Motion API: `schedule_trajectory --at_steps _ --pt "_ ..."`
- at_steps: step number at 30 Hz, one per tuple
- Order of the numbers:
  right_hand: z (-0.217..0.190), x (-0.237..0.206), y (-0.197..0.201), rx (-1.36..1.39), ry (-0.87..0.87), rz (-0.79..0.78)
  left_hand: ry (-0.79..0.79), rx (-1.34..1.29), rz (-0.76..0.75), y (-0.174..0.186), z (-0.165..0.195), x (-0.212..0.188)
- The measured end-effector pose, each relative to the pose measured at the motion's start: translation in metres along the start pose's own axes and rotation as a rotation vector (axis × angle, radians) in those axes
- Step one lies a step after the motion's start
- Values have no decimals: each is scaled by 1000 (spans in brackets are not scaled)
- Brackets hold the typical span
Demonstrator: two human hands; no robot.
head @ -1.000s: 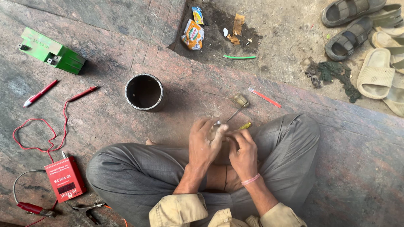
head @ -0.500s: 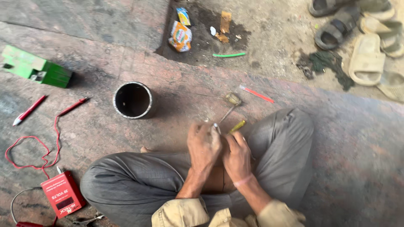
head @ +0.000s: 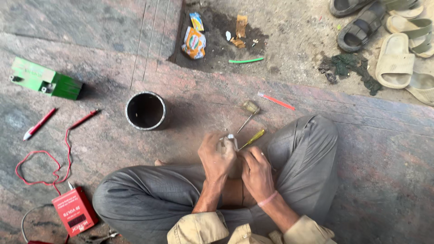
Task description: The person sits on the ground repairing a small white electrical component, prying it open and working on its parts by hand and with a screwdriver, with a multimeter and hammer lying beside them. They repeatedly turn, open, and reposition the component while testing it.
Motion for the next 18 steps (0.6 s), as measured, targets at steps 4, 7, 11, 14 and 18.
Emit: schedule_trajectory --at_steps 4,7,11,14,18 --pt "-3 1 4 -14 32 4 20 4 -40 -2 0 0" --pt "-4 -3 3 35 40 -35 145 4 -87 -3 -13 -3" --pt "2 -11 1 23 17 -158 306 45 -190 -10 -37 -12" --pt "3 -10 -3 70 63 -266 323 -18 -192 -14 -47 -15" --pt "-3 -6 -7 195 150 -348 255 -118 -57 -14 -54 -16"
Point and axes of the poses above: each hand's wrist, its own x-axis towards the middle knuckle, its own y-axis out of the back of the hand, z = x × y, the point moved 10 cm from there along x, towards the middle knuckle, and after that the axes turned 7 degrees about z, right-handed, at the moved point
